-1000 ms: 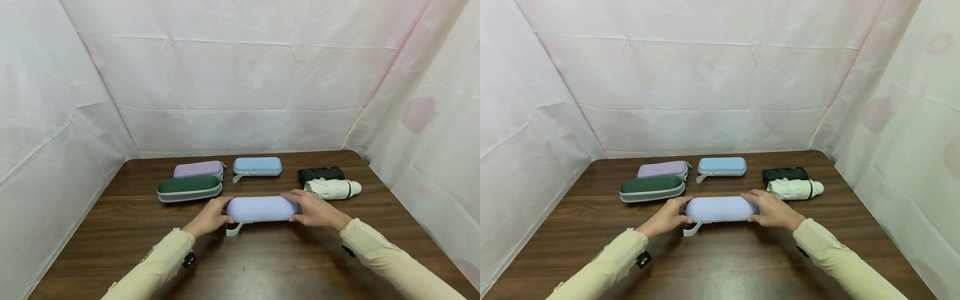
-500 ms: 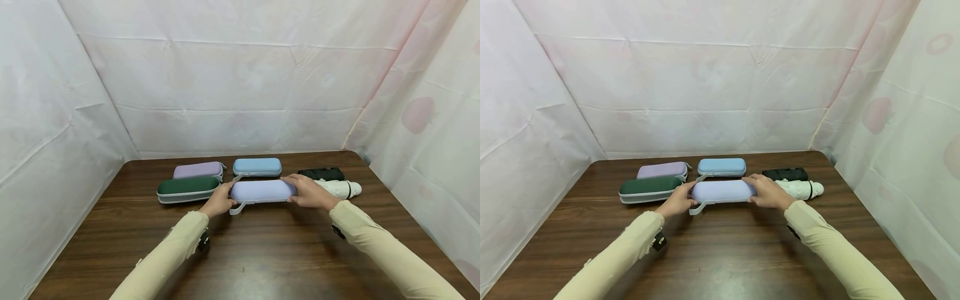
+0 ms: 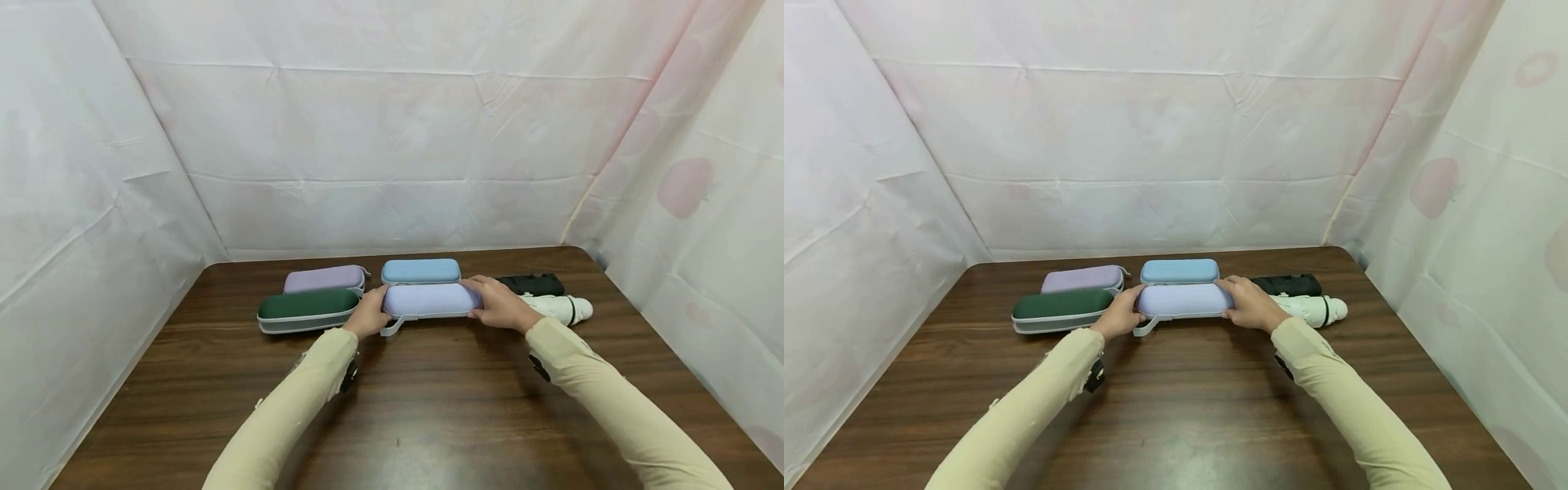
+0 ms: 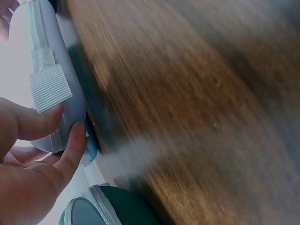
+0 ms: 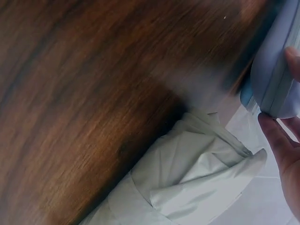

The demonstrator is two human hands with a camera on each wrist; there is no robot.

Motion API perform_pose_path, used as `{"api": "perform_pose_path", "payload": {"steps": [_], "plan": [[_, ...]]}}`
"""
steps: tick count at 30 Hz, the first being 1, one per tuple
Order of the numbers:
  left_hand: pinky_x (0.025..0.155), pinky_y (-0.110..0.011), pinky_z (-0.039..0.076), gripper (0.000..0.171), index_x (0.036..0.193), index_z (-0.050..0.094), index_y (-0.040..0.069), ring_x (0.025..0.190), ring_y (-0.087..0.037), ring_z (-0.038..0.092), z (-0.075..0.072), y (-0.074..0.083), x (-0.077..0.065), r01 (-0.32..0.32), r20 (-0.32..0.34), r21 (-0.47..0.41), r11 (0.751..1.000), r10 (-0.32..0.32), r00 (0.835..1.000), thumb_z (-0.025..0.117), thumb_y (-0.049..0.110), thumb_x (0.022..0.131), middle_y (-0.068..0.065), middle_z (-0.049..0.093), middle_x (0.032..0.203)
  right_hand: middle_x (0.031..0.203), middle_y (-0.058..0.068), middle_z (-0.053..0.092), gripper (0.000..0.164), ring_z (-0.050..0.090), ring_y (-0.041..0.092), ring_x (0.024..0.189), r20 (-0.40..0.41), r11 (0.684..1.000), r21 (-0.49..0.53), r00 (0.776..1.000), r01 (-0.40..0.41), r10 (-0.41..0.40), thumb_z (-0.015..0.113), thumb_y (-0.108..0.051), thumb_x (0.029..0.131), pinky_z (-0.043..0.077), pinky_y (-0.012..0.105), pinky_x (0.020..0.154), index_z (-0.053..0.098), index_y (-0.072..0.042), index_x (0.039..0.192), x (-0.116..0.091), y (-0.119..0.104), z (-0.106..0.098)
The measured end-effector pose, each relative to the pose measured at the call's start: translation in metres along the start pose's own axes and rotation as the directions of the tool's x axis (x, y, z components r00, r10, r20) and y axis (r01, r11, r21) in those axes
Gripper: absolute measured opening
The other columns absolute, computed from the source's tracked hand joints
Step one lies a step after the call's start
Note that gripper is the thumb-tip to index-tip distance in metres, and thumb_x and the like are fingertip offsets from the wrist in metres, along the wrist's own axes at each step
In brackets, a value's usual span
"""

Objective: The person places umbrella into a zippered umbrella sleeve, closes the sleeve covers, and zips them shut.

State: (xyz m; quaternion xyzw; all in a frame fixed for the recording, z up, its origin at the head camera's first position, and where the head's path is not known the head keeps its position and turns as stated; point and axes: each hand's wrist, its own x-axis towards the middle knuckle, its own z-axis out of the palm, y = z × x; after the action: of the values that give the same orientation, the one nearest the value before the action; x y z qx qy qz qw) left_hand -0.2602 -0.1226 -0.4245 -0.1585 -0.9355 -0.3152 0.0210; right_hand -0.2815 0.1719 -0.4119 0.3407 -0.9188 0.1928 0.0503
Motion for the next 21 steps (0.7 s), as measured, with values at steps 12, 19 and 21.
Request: {"api": "perform_pose_path", "payload": {"steps": [12, 19, 21], "plan": [[0.096, -0.045, 0.041, 0.061, 0.133, 0.043, -0.014, 0.118, -0.037, 0.05, 0.005, -0.004, 0.006, -0.018, 0.009, 0.031, 0.999, 0.018, 1.0, 0.067, -0.01, 0.078, -0.028, 0.051, 0.129, 0.13, 0.023, 0.051, 0.065, 0.052, 0.037, 0.114, 0.008, 0.999, 0.033, 0.999, -0.039, 0.039, 0.076, -0.005, 0.079, 0.043, 0.051, 0.092, 0.046, 0.005, 0.137, 0.002, 0.011, 0.012], [0.1, -0.045, 0.037, 0.063, 0.137, 0.038, -0.013, 0.127, -0.039, 0.042, 0.003, 0.0, 0.007, 0.016, 0.011, 0.038, 0.999, -0.016, 1.0, 0.065, -0.01, 0.08, -0.03, 0.044, 0.136, 0.133, 0.025, 0.048, 0.068, 0.05, 0.038, 0.118, 0.039, 0.995, 0.07, 0.997, -0.073, 0.07, 0.075, -0.006, 0.08, 0.041, 0.052, 0.094, 0.043, 0.003, 0.14, 0.006, 0.013, 0.011], [0.1, -0.046, 0.037, 0.061, 0.136, 0.04, -0.012, 0.127, -0.04, 0.042, 0.002, 0.002, 0.007, 0.013, -0.003, 0.058, 0.998, -0.013, 1.0, 0.064, -0.011, 0.08, -0.03, 0.045, 0.135, 0.136, 0.025, 0.045, 0.07, 0.047, 0.039, 0.12, 0.068, 0.993, 0.076, 0.994, -0.093, 0.088, 0.075, -0.007, 0.081, 0.039, 0.053, 0.096, 0.041, 0.002, 0.142, 0.007, 0.014, 0.01]]}}
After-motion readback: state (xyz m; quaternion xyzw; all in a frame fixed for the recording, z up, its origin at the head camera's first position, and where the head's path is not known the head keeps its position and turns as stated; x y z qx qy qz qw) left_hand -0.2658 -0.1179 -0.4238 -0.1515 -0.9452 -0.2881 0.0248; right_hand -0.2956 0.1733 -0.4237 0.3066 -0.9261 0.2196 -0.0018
